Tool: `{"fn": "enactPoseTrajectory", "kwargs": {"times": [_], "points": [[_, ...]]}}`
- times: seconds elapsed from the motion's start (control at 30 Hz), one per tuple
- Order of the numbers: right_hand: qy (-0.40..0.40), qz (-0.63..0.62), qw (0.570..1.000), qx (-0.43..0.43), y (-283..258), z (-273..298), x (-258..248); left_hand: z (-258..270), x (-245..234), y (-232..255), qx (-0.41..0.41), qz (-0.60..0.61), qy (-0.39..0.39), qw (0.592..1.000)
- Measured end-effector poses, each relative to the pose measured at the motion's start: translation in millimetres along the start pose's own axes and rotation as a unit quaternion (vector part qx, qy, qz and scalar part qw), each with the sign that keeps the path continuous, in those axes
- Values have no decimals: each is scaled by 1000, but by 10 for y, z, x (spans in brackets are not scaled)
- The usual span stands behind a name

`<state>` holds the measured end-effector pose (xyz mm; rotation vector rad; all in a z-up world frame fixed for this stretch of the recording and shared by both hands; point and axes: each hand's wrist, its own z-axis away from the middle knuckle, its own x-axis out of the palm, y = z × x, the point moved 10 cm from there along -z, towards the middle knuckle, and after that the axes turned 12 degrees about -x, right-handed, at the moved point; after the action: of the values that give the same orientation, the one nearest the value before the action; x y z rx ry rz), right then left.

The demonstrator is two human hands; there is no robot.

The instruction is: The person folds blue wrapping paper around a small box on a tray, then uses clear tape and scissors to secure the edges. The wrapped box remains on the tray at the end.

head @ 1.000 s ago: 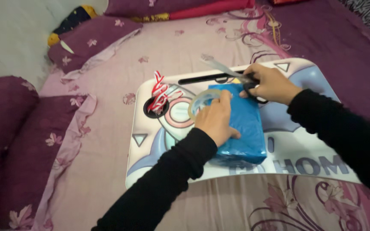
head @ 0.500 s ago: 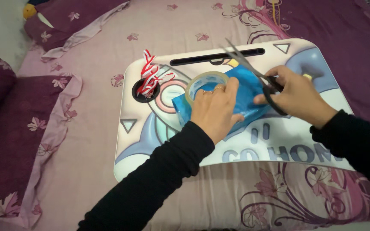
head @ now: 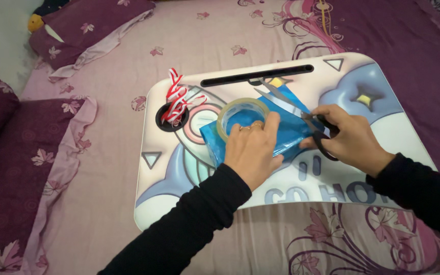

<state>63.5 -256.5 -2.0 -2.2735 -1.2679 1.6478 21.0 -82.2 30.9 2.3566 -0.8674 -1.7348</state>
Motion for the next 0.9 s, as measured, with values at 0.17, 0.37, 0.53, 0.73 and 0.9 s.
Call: {"fn": "enactPoseTrajectory", "kwargs": {"times": [0.17, 0.37, 0.53, 0.73, 0.9], "points": [[-20, -118, 990, 74, 318, 88, -22, 8, -62, -22, 6, 4, 13, 1000], [29, -203, 968, 147, 520, -128, -113, 82, -399, 23, 7, 78, 37, 996], [-10, -171, 962, 214, 500, -134, 133, 331, -868, -385, -118, 48, 100, 987], [15, -182, 967, 175, 430, -157, 105, 716, -1139, -765, -137, 107, 240, 955], [79, -185, 968, 152, 460, -162, 117, 803, -647, -1113, -272, 232, 148, 922]]}}
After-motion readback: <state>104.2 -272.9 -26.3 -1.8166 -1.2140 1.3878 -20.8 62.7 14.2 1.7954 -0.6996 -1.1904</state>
